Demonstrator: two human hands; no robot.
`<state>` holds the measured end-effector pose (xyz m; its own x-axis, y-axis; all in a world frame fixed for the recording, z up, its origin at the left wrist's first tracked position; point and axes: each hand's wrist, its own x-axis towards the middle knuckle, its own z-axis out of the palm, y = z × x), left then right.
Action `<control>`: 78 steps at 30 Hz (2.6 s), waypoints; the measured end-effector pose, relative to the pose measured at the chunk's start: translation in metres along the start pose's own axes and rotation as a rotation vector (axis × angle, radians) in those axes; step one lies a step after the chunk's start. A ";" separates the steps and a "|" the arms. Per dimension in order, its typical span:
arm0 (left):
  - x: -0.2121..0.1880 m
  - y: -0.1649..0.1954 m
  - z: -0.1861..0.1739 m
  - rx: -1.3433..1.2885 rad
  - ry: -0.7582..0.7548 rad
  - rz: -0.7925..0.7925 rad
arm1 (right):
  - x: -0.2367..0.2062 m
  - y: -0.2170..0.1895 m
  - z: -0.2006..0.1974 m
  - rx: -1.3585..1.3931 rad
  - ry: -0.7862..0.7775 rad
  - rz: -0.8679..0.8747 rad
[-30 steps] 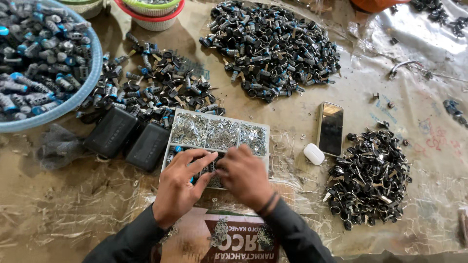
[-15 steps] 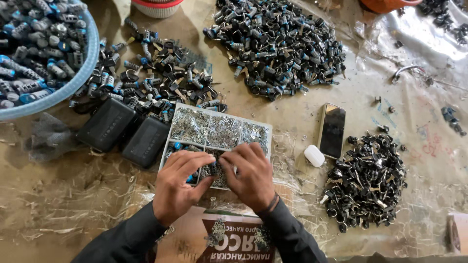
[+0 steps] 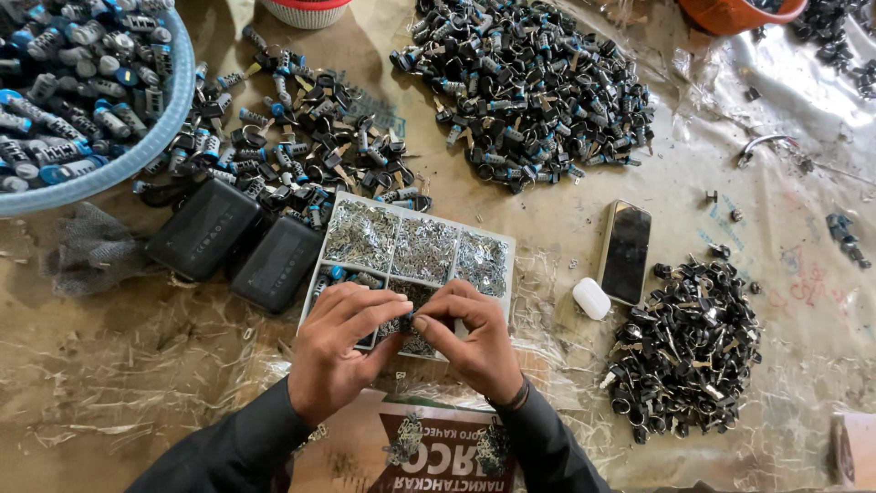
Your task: The person picks small metal parts from piles on the table, fits them together by hand, and places the assembled pieces into a compartment organizer box, repeating the cycle. They occasionally reach across the table to gather more parts from the surrounding piles.
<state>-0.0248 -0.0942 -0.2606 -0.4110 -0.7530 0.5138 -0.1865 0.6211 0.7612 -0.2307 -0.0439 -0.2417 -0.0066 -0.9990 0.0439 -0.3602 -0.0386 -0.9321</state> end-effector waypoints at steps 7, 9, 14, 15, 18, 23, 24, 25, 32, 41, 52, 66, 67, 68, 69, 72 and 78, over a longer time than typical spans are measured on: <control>-0.002 -0.004 -0.001 -0.007 -0.041 0.030 | -0.004 0.014 0.003 0.021 0.002 0.023; -0.002 -0.004 -0.001 -0.012 -0.051 0.036 | -0.001 0.015 -0.002 0.110 -0.009 0.055; 0.001 -0.003 0.002 -0.067 0.000 -0.057 | 0.009 0.006 0.000 -0.209 0.135 0.017; 0.001 -0.002 0.003 -0.071 0.001 -0.081 | 0.009 0.004 0.004 -0.414 0.089 -0.107; 0.000 -0.002 0.004 -0.064 -0.011 -0.081 | 0.006 0.000 0.012 -0.820 0.039 -0.373; -0.002 -0.003 0.003 -0.067 -0.002 -0.084 | 0.003 -0.001 0.009 -0.786 0.276 -0.359; -0.002 -0.003 0.002 -0.057 -0.004 -0.068 | 0.003 -0.002 0.008 -0.738 0.248 -0.325; -0.002 -0.003 0.001 -0.048 -0.009 -0.053 | 0.003 -0.003 0.007 -0.689 0.221 -0.287; -0.002 -0.005 -0.003 -0.062 -0.004 -0.037 | -0.006 -0.006 0.006 -0.408 0.187 -0.213; -0.005 -0.010 -0.004 -0.064 -0.035 -0.027 | -0.009 0.004 0.008 -0.044 0.038 -0.054; -0.003 -0.008 -0.003 0.084 -0.049 0.145 | 0.001 0.020 -0.005 0.188 -0.053 0.097; -0.004 -0.009 -0.003 0.041 -0.011 0.032 | 0.008 -0.007 0.018 -0.797 0.202 -0.387; -0.005 -0.009 -0.003 0.045 -0.019 0.033 | 0.010 -0.008 0.019 -0.782 0.126 -0.357; -0.005 -0.009 -0.004 0.044 -0.020 0.029 | 0.012 -0.008 0.021 -0.766 0.052 -0.322; -0.005 -0.009 -0.004 0.041 -0.022 0.025 | 0.013 -0.010 0.022 -0.758 0.097 -0.344; -0.003 -0.009 -0.006 0.031 -0.003 0.030 | 0.012 -0.013 0.023 -0.714 0.226 -0.356; -0.003 -0.007 -0.010 0.016 0.016 0.029 | -0.006 -0.010 0.011 -0.036 0.122 0.041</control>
<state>-0.0133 -0.0984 -0.2632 -0.4019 -0.7378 0.5424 -0.1890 0.6464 0.7392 -0.2174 -0.0381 -0.2369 -0.1350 -0.9895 0.0513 -0.3906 0.0056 -0.9205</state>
